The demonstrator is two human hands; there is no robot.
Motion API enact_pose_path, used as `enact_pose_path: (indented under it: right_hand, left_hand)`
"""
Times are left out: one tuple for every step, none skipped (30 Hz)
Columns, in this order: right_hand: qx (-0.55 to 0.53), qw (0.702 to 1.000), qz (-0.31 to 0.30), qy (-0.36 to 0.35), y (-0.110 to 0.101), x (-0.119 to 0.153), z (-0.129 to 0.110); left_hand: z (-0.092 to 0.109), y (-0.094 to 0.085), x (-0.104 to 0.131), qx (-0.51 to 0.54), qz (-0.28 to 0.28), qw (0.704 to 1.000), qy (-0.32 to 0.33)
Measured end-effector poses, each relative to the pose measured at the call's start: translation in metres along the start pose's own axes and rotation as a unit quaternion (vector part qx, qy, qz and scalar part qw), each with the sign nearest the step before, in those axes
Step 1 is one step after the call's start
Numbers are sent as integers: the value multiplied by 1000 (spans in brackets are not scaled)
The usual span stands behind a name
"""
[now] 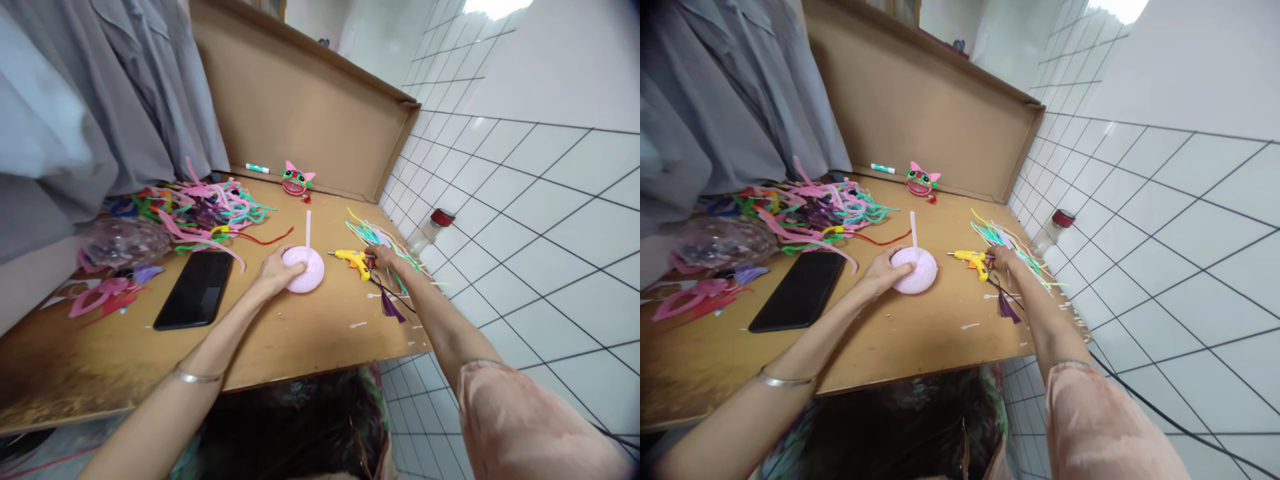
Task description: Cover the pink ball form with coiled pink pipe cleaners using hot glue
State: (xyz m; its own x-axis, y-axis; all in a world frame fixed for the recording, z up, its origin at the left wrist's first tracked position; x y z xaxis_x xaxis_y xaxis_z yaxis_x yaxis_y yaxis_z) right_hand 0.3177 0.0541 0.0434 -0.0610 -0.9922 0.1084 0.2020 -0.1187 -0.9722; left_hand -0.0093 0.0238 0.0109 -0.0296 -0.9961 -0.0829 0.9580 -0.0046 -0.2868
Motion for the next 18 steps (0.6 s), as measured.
enact_pose_path:
  right_hand:
    - [-3, 1000, -7, 11, 0, 0, 1]
    - [-6, 1000, -11, 21, 0, 1, 2]
    - [-7, 999, -12, 29, 0, 3, 3]
    - [-10, 999, -10, 36, 0, 4, 3]
    - [-13, 999, -7, 40, -1, 7, 4]
    - [-17, 999, -1, 43, -2, 9, 4]
    - [-23, 999, 5, 45, -3, 12, 5]
    - [-30, 998, 14, 48, -6, 15, 6]
    - [-38, 998, 25, 52, -9, 17, 8]
    - [-47, 996, 39, 59, -13, 20, 11]
    - [-56, 995, 54, 68, -17, 22, 15]
    - [-67, 992, 70, 78, -23, 25, 20]
    - [-80, 989, 85, 91, -29, 27, 25]
    - [-93, 985, 102, 103, -36, 29, 30]
    - [-106, 980, 116, 119, -44, 31, 36]
    - [-120, 976, 127, 132, -52, 34, 42]
    - [-134, 970, 144, 144, -60, 36, 47]
    - [-150, 963, 163, 154, -69, 37, 51]
  left_hand:
    - [0, 0, 0, -1, 2, 1000, 1]
    - [1, 0, 1, -4, 2, 1000, 1]
    - [1, 0, 1, -9, 1, 1000, 1]
    - [1, 0, 1, -14, 0, 1000, 1]
    - [1, 0, 1, -19, -1, 1000, 0]
    - [1, 0, 0, -23, -2, 1000, -1]
    - [1, 0, 0, -25, -2, 1000, 0]
    - [0, 0, 0, -27, -1, 1000, 2]
    - [0, 0, -1, -30, 0, 1000, 4]
    - [-1, 0, -1, -31, 0, 1000, 5]
    - [-1, 0, -2, -31, -2, 1000, 4]
    - [-2, 0, -2, -30, -3, 1000, 1]
    - [-2, 1, -2, -28, -6, 1000, -3]
    - [-2, 1, -2, -25, -7, 1000, -7]
    - [-3, 1, -3, -23, -5, 1000, -7]
    - [-3, 1, -3, -24, -6, 1000, -5]
    - [-2, 1, -3, -27, -1, 1000, -1]
    - [-2, 1, -2, -29, 2, 1000, 2]
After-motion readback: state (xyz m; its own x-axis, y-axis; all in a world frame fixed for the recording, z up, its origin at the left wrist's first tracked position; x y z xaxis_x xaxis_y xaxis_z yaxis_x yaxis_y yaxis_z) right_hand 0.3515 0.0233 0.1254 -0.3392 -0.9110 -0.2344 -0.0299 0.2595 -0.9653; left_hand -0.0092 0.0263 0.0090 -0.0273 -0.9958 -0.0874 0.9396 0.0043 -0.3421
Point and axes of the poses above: each hand's wrist, its own x-axis away from the middle knuckle, its own y-axis out of the palm, z = x × y, the point moved 2 cm from there along -x, towards the middle knuckle, and after that the axes turned 5 degrees about z, right-handed, at the moved point
